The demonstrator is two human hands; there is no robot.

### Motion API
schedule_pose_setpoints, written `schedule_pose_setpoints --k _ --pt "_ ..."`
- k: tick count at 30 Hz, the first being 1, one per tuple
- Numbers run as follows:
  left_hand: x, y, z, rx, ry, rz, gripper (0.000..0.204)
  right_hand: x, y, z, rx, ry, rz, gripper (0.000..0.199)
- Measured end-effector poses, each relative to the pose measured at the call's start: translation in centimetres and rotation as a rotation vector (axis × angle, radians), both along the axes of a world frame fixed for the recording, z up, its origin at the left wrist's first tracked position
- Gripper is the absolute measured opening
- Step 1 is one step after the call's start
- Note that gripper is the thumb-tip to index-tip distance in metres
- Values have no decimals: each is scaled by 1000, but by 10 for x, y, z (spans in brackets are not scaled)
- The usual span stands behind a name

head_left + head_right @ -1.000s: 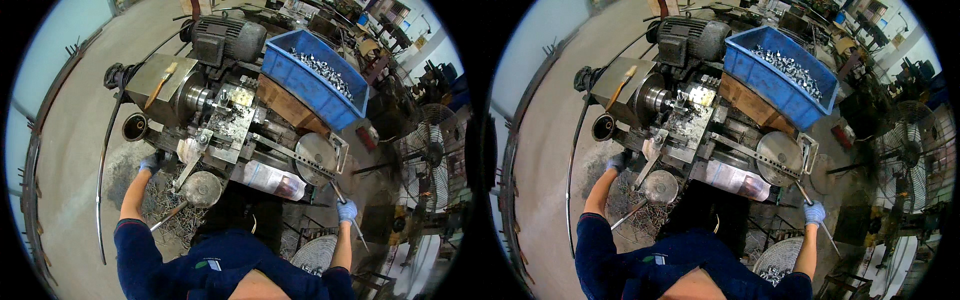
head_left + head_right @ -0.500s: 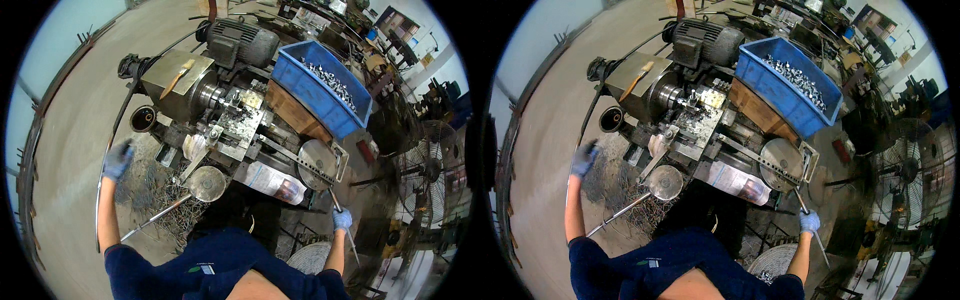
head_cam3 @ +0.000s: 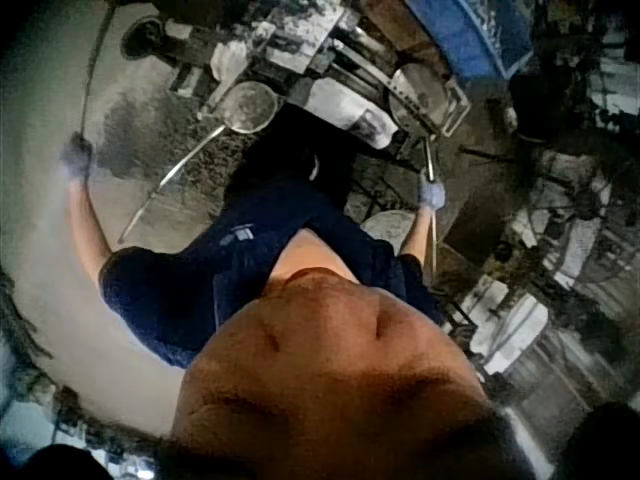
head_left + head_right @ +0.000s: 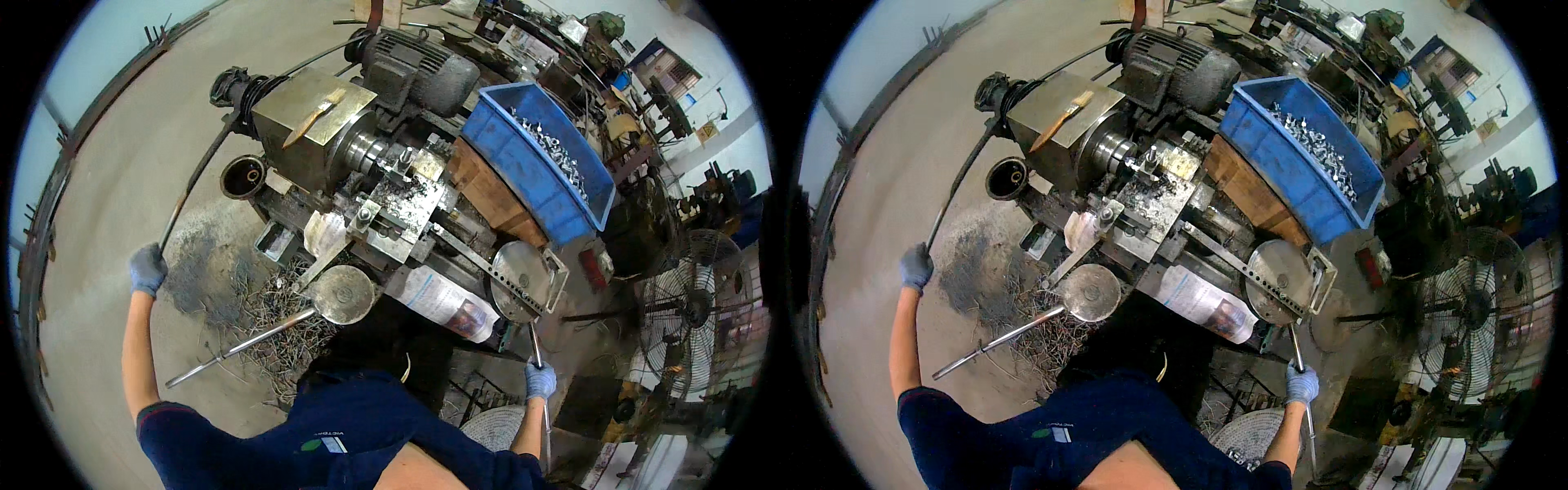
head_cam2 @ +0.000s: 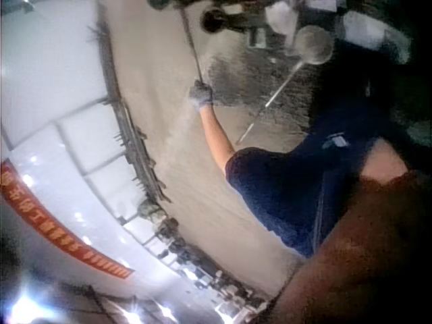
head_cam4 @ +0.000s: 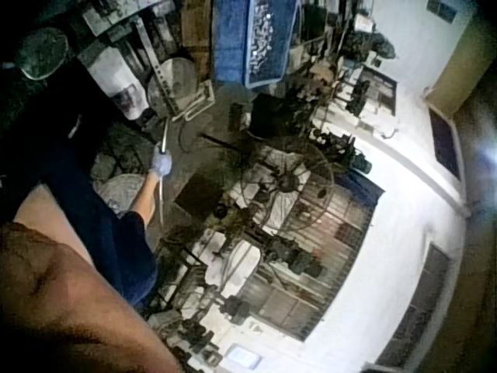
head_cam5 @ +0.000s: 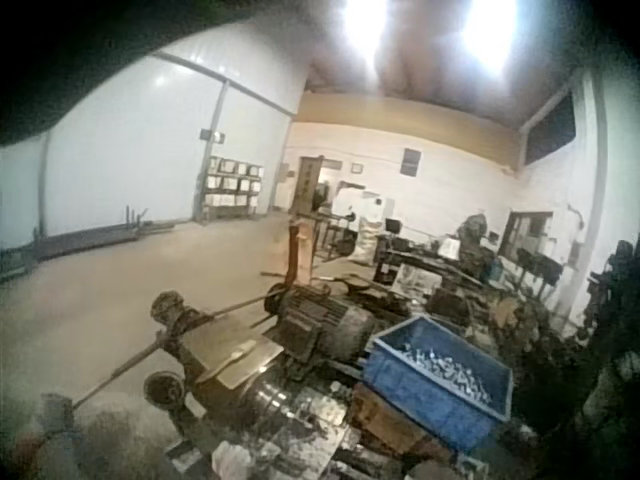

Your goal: The person operates a lathe by using levers to control the machine and handling metal parts.

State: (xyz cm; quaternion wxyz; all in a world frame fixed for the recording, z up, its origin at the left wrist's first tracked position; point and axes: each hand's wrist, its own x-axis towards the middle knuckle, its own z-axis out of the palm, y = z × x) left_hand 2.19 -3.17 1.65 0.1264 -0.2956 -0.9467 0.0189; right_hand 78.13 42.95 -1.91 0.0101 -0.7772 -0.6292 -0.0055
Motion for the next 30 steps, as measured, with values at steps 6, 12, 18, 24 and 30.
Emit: schedule_pose_setpoints --k 6,12,18,24,30 --pt "-2 9 6 1 52 42 13 7 1 -6 -77 25 -15 48" --pt "-7 0 2 -15 54 76 16 17 2 -12 0 85 111 46" --pt "-6 5 0 -6 34 83 18 27 37 2 43 -73 233 42" --pt "-15 0 -10 41 62 70 16 31 70 5 -2 -194 242 39" --pt "-20 1 -10 -9 1 75 16 34 144 12 -39 -318 240 44"
